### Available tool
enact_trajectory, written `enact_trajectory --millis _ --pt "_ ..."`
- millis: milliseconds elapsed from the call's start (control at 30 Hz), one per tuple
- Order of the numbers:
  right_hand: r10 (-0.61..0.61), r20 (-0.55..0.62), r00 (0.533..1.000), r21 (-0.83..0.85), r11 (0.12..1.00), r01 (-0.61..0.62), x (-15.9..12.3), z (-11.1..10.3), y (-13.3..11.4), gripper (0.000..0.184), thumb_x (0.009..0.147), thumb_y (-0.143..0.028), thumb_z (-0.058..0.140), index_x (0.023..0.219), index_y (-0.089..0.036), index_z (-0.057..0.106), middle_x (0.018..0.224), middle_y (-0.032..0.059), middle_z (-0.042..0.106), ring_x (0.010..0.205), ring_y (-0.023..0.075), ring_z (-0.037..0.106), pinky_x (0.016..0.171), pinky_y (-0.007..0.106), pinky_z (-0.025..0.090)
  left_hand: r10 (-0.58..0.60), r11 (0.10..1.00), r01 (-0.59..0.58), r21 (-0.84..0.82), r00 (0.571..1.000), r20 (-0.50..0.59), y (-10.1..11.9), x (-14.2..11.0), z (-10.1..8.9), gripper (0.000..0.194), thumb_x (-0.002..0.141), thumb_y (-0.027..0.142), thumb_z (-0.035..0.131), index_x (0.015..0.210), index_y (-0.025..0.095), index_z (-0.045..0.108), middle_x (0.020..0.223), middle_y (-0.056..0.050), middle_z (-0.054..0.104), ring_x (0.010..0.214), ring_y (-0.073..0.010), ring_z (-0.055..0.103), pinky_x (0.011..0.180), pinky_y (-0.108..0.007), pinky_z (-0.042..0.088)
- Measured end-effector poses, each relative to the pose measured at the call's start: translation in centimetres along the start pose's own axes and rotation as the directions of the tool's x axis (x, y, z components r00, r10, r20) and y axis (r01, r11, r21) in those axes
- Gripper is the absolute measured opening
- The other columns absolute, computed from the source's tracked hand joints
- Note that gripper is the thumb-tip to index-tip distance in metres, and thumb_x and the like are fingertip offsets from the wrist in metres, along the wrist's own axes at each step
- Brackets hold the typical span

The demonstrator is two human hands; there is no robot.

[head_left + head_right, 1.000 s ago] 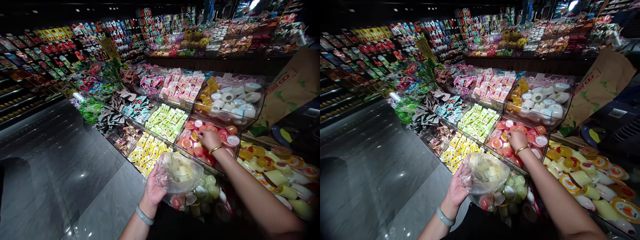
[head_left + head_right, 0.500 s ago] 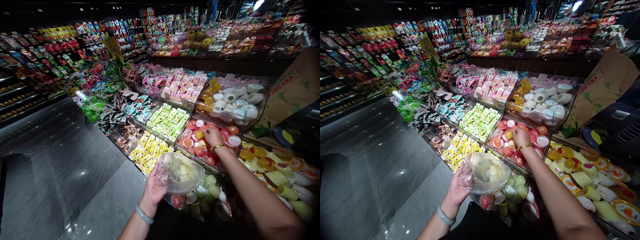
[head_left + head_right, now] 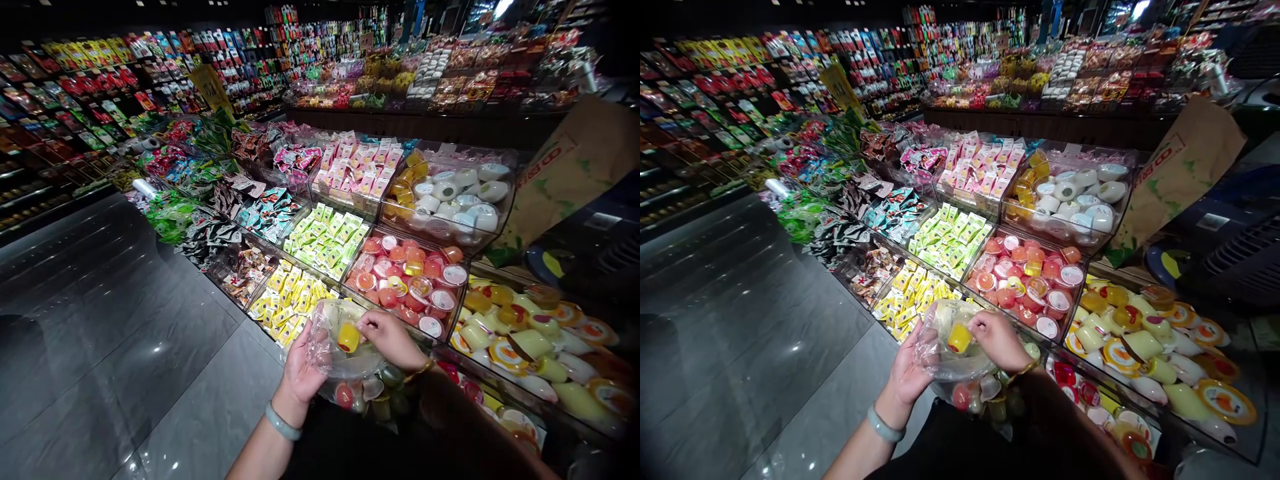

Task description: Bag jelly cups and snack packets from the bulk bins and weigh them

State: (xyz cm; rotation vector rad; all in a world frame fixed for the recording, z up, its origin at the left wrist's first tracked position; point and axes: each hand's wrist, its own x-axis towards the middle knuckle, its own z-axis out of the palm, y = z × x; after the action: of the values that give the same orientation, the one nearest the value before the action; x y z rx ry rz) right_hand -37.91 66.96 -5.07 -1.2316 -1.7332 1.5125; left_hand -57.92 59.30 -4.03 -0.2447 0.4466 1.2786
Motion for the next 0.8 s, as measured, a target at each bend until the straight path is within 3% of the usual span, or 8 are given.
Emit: enact_trajectory --millis 133,233,333,433,533,633,700,800 --pt "-0.101 -0.018 0.995 -0.175 0.98 0.097 0.3 1.7 0.3 0.023 0.084 -0.054 0.059 0.067 -0.042 0.07 0.081 0.005 0.069 0.089 0.0336 0.065 0.09 0.059 0.052 0.011 0.999 -0.01 0.031 1.0 -0.014 0.0 0.1 0.0 0.027 0.104 0.03 0.038 0.116 0.019 0.06 0.056 0.009 0.034 0.04 -0.0044 0.031 0.038 -0.012 0.022" --pt "-0.169 0.014 0.986 -0.163 0.972 0.169 0.9 0.8 0.3 0.022 0.088 -0.05 0.058 0.078 -0.041 0.075 0.085 0.0012 0.074 0.089 0.0296 0.069 0.086 0.051 0.055 0.029 0.996 -0.024 0.082 0.998 -0.053 0.0 0.1 -0.1 0.024 0.103 0.028 0.04 0.106 0.019 0.061 0.055 0.008 0.031 0.04 -0.0048 0.028 0.039 -0.012 0.023" --pt "-0.168 -0.148 0.975 -0.213 0.968 0.134 1.8 -2.8 0.6 0.022 0.089 -0.046 0.058 0.087 -0.033 0.076 0.093 0.0019 0.076 0.091 0.0268 0.07 0.087 0.045 0.055 0.042 0.994 -0.036 0.104 0.997 -0.057 0.0 0.1 -0.1 0.024 0.103 0.028 0.039 0.102 0.018 0.061 0.055 0.008 0.028 0.041 -0.0048 0.026 0.04 -0.012 0.023" --pt "-0.164 -0.34 0.926 -0.368 0.929 0.029 2.9 -8.3 1.3 0.028 0.09 -0.041 0.054 0.091 -0.024 0.076 0.099 0.0093 0.074 0.096 0.0295 0.066 0.092 0.047 0.049 0.042 0.996 -0.038 0.083 0.998 -0.043 -0.1 0.1 -0.1 0.025 0.104 0.028 0.038 0.102 0.018 0.06 0.056 0.009 0.03 0.041 -0.0041 0.027 0.04 -0.012 0.022" --pt "-0.235 -0.454 0.859 -0.743 0.633 -0.219 4.2 -13.2 2.0 0.034 0.092 -0.039 0.051 0.093 -0.018 0.077 0.1 0.0153 0.073 0.096 0.0312 0.063 0.088 0.045 0.046 0.027 0.998 -0.024 0.06 0.999 -0.043 -0.1 0.1 -0.1 0.027 0.103 0.03 0.039 0.091 0.016 0.059 0.056 0.009 0.031 0.041 -0.0033 0.028 0.04 -0.012 0.023" --pt "-0.189 -0.495 0.848 -0.838 0.361 -0.409 5.7 -15.8 2.3 0.039 0.093 -0.039 0.05 0.09 -0.012 0.078 0.097 0.0214 0.073 0.097 0.0341 0.061 0.082 0.044 0.045 0.013 0.999 -0.011 0.045 0.999 -0.033 -0.2 0.2 -0.1 0.035 0.103 0.032 0.04 0.074 0.015 0.052 0.055 0.008 0.031 0.04 -0.0028 0.029 0.04 -0.013 0.023" --pt "-0.135 -0.505 0.852 -0.84 0.303 -0.45 6.7 -16.3 2.5 0.041 0.092 -0.04 0.05 0.089 -0.01 0.078 0.095 0.0236 0.072 0.096 0.0351 0.062 0.079 0.043 0.045 0.001 0.999 0.0 0.037 0.999 -0.032 -0.1 0.2 -0.2 0.039 0.103 0.032 0.04 0.069 0.015 0.047 0.055 0.008 0.031 0.04 -0.0026 0.03 0.04 -0.013 0.023" --pt "-0.105 -0.509 0.854 -0.835 0.303 -0.46 7.8 -16.2 3.1 0.043 0.089 -0.044 0.054 0.089 -0.008 0.078 0.094 0.026 0.072 0.094 0.0369 0.062 0.077 0.044 0.045 -0.009 0.999 0.01 0.036 0.999 -0.03 -0.1 0.2 -0.3 0.041 0.103 0.032 0.039 0.066 0.015 0.044 0.054 0.008 0.031 0.04 -0.0026 0.03 0.04 -0.013 0.022"
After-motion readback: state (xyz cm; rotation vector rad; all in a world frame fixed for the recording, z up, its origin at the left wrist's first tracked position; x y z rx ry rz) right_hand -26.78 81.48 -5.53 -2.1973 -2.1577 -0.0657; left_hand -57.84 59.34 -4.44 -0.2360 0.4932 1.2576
